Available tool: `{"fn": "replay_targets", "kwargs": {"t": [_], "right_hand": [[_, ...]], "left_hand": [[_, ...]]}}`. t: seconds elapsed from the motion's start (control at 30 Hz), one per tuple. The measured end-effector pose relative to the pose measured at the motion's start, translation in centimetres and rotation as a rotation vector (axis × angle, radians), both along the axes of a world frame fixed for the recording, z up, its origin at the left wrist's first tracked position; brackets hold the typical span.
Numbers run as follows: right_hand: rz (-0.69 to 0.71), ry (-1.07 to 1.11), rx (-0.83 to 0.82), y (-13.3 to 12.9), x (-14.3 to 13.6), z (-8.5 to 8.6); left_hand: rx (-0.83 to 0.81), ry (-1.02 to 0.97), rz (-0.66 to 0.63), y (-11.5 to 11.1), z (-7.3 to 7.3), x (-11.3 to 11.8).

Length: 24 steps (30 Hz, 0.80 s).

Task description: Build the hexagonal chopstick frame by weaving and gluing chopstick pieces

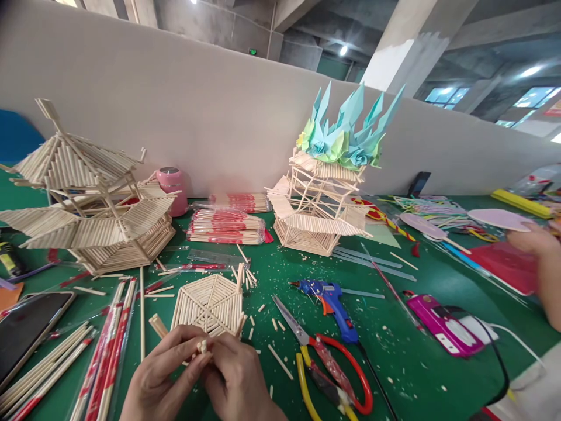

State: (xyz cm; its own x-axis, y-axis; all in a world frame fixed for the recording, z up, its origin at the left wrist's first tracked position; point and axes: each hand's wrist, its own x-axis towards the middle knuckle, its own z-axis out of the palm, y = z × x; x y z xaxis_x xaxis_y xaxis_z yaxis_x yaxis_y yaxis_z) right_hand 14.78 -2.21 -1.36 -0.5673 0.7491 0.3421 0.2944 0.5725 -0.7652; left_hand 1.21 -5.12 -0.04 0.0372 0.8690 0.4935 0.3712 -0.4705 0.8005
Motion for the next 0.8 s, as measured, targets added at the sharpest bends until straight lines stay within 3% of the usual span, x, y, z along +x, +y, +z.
{"fn": "replay_targets", "kwargs": {"t": [0.37, 0.8], "right_hand": [[0.007, -0.014, -0.009, -0.11, -0.12, 0.36], [0.017, 0.01, -0.061, -0.34, -0.1, 0.78]], "left_hand": [[-0.012, -0.032, 0.051, -0.14, 0.3, 0.17], [-0.163, -0.127, -0.014, -0.84, 0.3, -0.27]]}}
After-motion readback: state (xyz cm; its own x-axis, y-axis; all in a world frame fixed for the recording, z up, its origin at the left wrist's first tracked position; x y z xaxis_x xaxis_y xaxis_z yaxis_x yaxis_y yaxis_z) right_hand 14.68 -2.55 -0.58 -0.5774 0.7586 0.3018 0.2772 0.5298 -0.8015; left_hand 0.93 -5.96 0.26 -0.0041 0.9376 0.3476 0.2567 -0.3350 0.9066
